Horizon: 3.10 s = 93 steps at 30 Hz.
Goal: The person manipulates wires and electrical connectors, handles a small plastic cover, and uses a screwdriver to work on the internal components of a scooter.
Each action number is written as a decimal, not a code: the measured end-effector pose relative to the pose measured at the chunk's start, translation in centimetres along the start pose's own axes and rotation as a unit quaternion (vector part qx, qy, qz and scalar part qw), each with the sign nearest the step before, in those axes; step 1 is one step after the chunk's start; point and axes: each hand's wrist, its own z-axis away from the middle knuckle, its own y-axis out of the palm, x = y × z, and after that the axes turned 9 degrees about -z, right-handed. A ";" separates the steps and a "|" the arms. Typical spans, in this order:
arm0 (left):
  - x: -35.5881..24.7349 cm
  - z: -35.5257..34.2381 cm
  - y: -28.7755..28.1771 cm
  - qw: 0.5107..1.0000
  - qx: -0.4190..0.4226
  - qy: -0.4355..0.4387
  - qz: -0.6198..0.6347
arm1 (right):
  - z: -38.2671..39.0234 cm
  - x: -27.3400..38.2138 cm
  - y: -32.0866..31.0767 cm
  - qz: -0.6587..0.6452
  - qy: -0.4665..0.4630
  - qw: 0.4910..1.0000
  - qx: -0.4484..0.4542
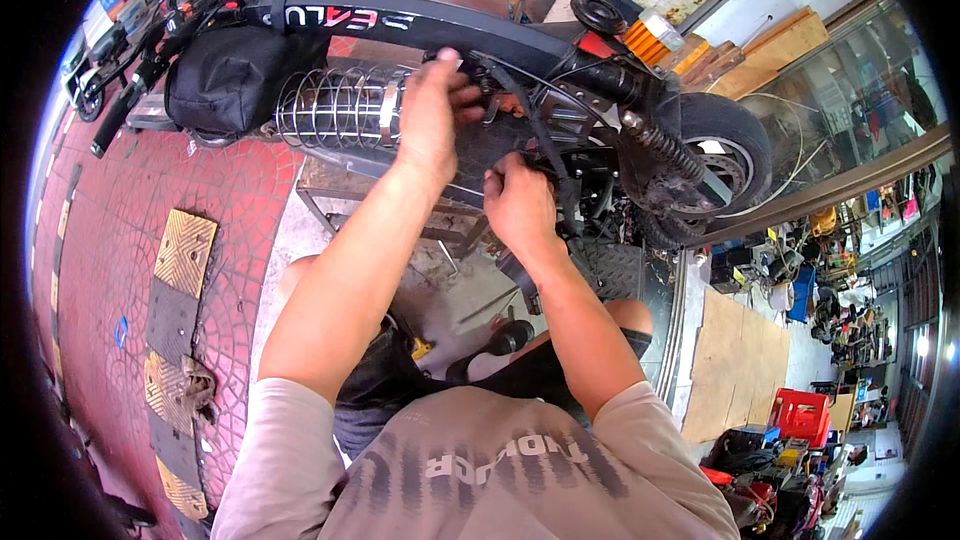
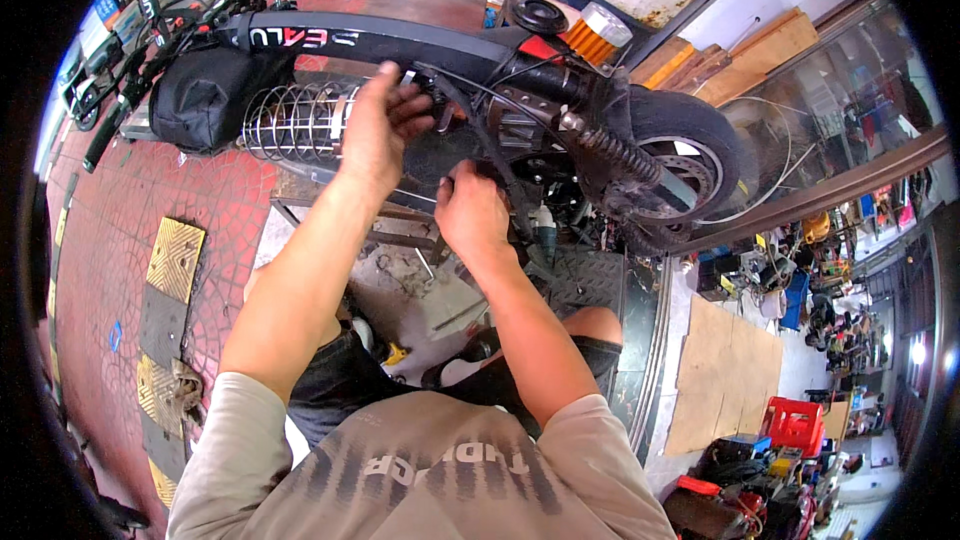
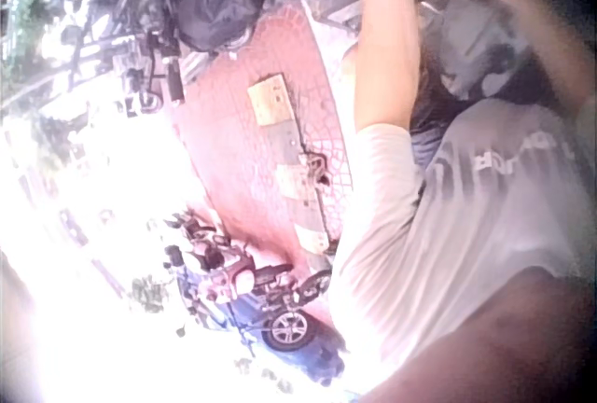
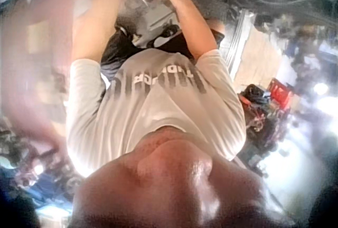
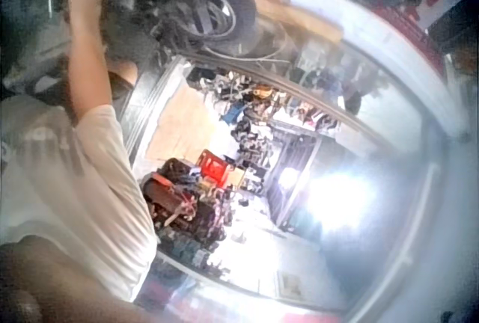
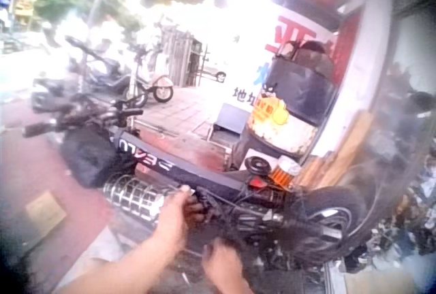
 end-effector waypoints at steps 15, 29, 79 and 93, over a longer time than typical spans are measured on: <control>-4.4 -1.2 0.3 0.998 -0.004 -0.060 0.024 | 5.5 0.1 -4.6 -0.692 0.344 0.616 0.155; -13.7 -5.2 -7.4 0.975 -0.038 -0.035 0.217 | 1.2 0.3 -0.5 -0.361 0.203 0.910 -0.025; -14.6 -8.4 -6.3 0.949 0.099 0.042 0.295 | -6.4 3.1 1.2 0.145 0.513 0.826 -0.181; -17.6 -6.5 1.7 0.963 0.152 0.126 0.183 | -5.9 2.5 -0.9 0.014 0.506 0.842 -0.189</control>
